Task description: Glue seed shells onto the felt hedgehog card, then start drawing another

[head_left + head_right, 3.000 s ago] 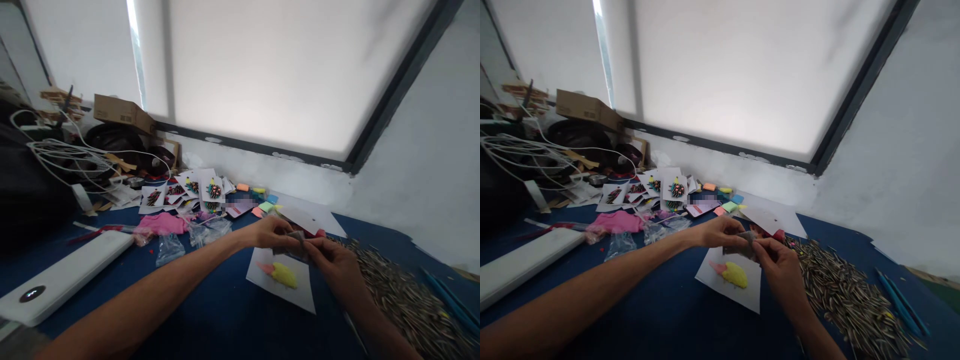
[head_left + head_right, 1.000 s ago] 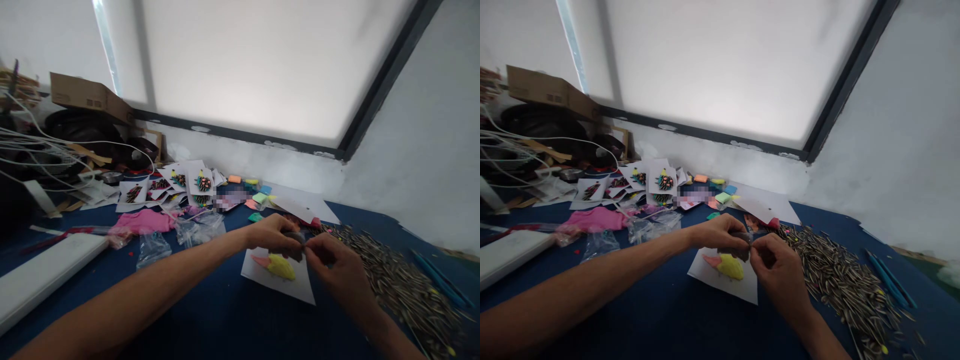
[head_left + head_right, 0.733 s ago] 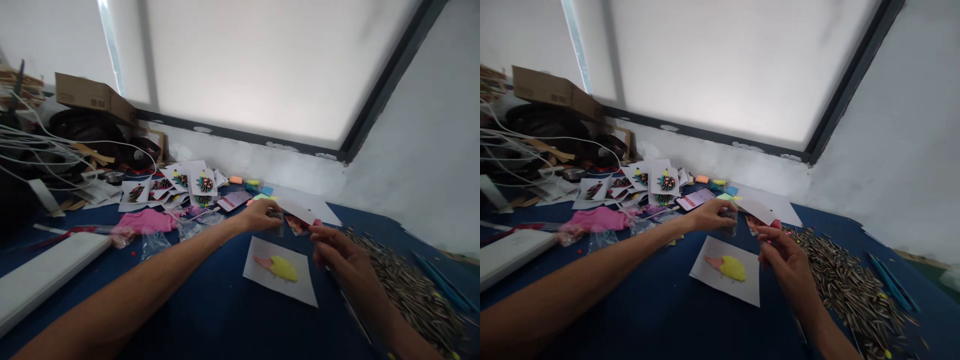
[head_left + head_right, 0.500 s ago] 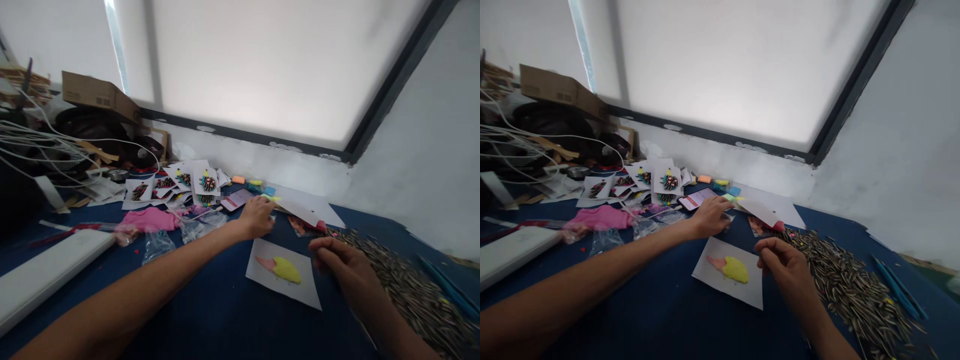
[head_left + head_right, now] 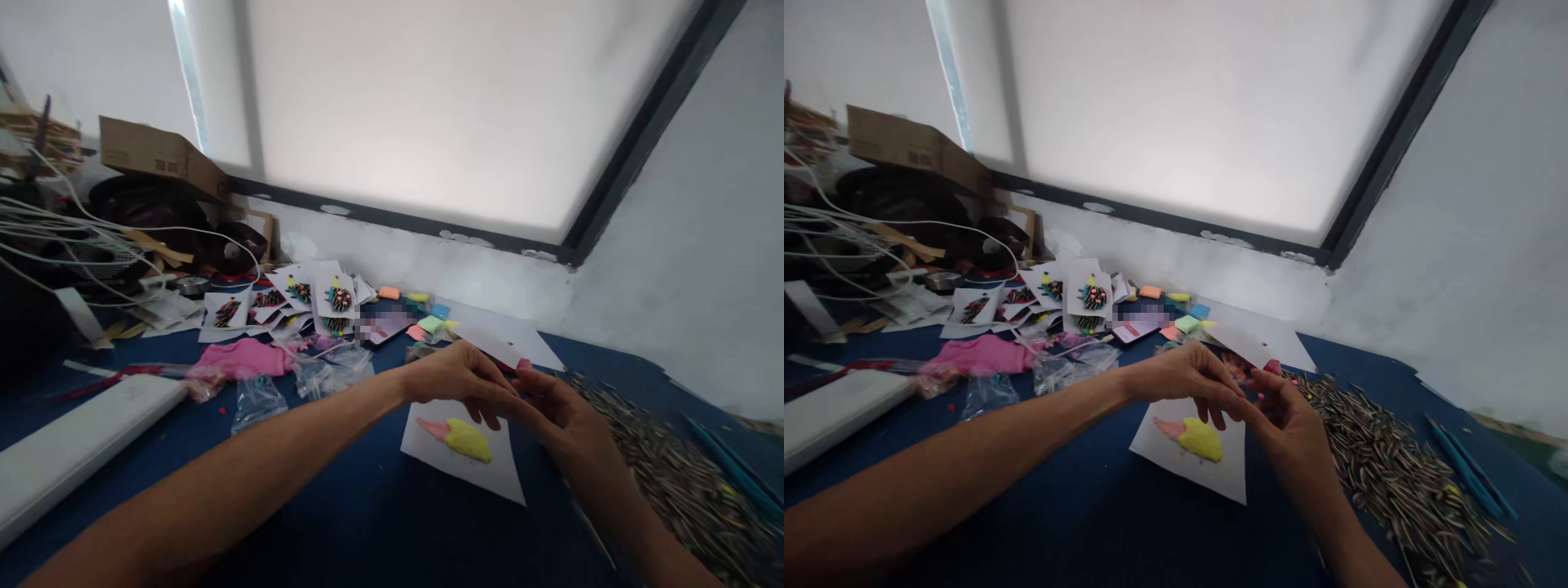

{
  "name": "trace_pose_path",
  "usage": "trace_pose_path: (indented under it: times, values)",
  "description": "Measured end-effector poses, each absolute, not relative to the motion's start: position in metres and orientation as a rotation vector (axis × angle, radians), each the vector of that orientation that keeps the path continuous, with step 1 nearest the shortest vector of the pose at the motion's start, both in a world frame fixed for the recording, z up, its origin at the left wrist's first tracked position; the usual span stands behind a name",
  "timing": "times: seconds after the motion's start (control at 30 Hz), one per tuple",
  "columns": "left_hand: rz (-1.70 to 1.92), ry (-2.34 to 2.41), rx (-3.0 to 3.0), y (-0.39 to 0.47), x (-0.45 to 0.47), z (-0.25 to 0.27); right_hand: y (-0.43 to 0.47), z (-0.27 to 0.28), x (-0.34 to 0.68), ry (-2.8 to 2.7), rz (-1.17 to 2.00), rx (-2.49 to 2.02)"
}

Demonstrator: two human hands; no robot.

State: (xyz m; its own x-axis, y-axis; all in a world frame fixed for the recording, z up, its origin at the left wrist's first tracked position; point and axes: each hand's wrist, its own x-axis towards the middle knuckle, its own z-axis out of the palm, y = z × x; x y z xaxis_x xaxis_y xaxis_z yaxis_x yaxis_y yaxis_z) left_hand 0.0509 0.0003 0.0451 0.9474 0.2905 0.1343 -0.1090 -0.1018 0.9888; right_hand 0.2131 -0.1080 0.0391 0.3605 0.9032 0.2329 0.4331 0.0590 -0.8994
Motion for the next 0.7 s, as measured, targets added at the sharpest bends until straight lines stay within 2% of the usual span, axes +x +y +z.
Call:
trace_pose_path:
  times: [0.17, 0.37, 0.7]
  values:
    - [0.431, 0.141, 1.636, 0.001, 0.054, 0.040, -0.111, 0.045, 0.207, -1.198, 0.755, -1.530]
    - [0.300, 0.084, 1.463, 0.000, 0.048, 0.048, -0.114, 0.044, 0.207, -1.147, 0.949, -1.423]
    - [0.284, 0.201, 1.448, 0.004, 0.048, 0.047, -0.116, 0.042, 0.214, -1.228, 0.757, -1.441]
